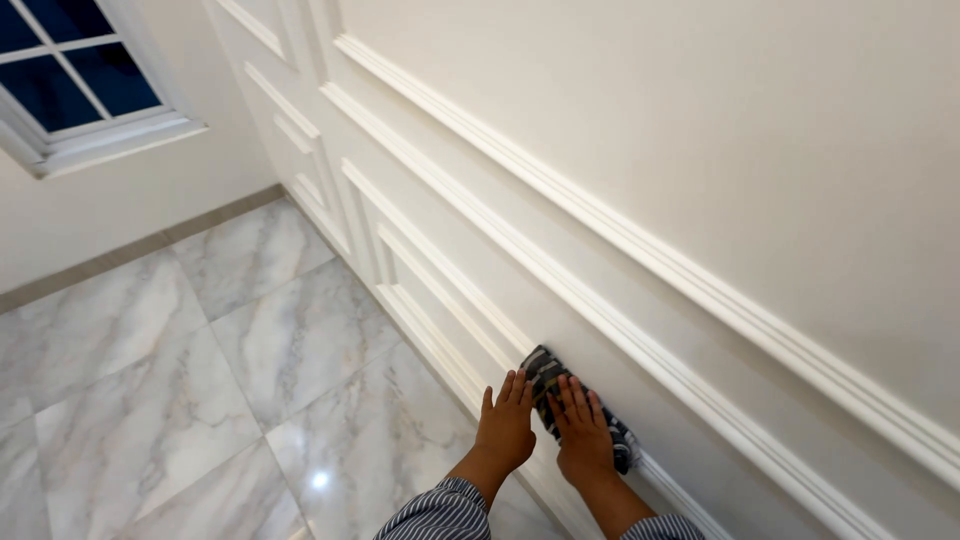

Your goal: Cleaning a window pane and decorative wall moldings using a striped cloth rag.

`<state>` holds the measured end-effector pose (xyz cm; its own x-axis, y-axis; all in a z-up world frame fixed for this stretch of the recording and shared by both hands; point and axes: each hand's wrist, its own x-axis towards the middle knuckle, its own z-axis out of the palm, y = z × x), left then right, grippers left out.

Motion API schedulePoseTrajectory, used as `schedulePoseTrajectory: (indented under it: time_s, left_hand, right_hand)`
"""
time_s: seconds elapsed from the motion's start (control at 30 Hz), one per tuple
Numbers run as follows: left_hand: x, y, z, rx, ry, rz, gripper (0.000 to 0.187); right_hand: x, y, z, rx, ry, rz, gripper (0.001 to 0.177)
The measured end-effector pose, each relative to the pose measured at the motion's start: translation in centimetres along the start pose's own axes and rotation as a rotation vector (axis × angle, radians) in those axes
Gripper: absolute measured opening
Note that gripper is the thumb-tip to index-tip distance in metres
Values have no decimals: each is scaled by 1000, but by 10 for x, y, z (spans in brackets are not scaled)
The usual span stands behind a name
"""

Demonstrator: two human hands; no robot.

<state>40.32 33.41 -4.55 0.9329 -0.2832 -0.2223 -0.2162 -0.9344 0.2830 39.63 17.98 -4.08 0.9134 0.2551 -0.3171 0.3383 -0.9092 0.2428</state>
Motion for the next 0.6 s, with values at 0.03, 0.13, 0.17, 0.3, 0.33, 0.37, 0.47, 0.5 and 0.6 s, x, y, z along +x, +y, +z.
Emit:
schedulePoseTrajectory:
  time_s: [0.03, 0.13, 0.17, 0.3, 0.33, 0.37, 0.47, 0.5, 0.6]
  left_hand:
    - [0, -15, -6, 3, 2, -8, 80]
    - [-3, -53, -22, -58, 20, -30, 81]
    - [-5, -64, -27, -83, 43, -39, 81]
    - [-17, -103, -50, -159, 41, -87, 81]
    - [-17, -114, -54, -159, 45, -95, 81]
    - [-16, -124, -57, -185, 46, -112, 81]
    - [-11, -155, -73, -230, 53, -152, 81]
    - [-9, -165, -78, -247, 59, -167, 82]
    - [1, -200, -86, -287, 105, -156, 81]
  right_hand:
    - [13, -9, -6, 2, 4, -8, 74]
    - [45, -31, -23, -5, 39, 25, 75]
    - [52, -38, -29, 2, 44, 45, 76]
    - [89, -62, -52, 30, 33, 76, 80]
    - [98, -68, -59, 29, 37, 68, 80]
    - [108, -74, -65, 29, 28, 73, 81]
    - [146, -92, -81, 30, 35, 59, 81]
    - [160, -97, -85, 32, 51, 51, 80]
    - [208, -120, -93, 4, 138, 27, 77]
